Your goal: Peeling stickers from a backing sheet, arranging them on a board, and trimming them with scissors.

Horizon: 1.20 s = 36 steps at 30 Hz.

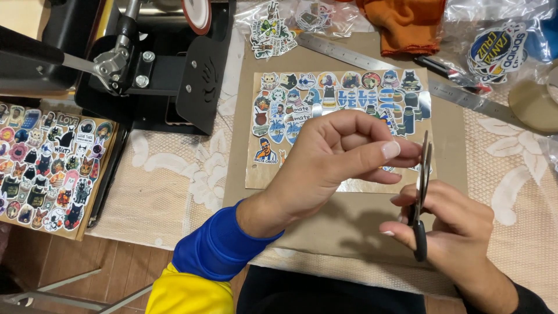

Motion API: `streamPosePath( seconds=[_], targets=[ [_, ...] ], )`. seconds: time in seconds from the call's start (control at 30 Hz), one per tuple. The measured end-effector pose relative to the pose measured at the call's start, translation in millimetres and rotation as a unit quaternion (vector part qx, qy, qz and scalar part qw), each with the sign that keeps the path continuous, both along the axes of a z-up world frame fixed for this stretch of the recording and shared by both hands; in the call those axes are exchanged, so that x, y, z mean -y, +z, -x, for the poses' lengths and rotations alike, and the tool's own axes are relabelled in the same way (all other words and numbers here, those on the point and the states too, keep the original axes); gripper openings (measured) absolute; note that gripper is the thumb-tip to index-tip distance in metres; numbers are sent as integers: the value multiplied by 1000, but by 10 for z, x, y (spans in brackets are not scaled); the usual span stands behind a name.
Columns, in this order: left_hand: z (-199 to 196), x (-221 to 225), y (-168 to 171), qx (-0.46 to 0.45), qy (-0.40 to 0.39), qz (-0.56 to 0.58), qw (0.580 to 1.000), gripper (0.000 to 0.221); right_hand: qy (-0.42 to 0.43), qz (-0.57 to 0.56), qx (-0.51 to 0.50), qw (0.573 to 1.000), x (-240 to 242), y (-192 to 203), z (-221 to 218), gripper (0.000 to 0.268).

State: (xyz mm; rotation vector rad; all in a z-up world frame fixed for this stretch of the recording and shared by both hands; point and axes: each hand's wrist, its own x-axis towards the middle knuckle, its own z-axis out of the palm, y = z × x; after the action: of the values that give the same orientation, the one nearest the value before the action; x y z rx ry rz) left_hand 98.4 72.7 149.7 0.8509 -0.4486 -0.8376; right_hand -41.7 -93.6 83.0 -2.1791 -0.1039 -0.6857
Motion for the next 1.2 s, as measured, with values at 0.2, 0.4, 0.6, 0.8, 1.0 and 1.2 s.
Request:
streamPosePath(
  seconds=[0.2, 0.4, 0.6, 0.8, 1.0, 1.2],
  targets=[
    [-6, 8, 11, 1, 6, -10, 1000, 14, -4, -8, -2, 1000, 3, -27, -3, 39],
    [-23, 6, 5, -2, 5, -14, 1000, 13, -24, 20, 0, 1000, 2, -8, -27, 37],
    [-62, -132, 107, 242, 138, -78, 957, 33, -70, 98, 13, 993, 66, -25, -27, 39],
    [-133, -202, 76, 481, 143, -160, 850, 91, -124, 225, 11, 966, 93, -109, 40, 33],
    [-174, -151, 41, 485, 118, -192, 845, 82, -194, 399, -17, 896, 46, -78, 80, 26],
    [-183, -119, 24, 468, 104, -192, 856, 76, -203, 438, -4, 876, 48, -111, 89, 29]
  ],
)
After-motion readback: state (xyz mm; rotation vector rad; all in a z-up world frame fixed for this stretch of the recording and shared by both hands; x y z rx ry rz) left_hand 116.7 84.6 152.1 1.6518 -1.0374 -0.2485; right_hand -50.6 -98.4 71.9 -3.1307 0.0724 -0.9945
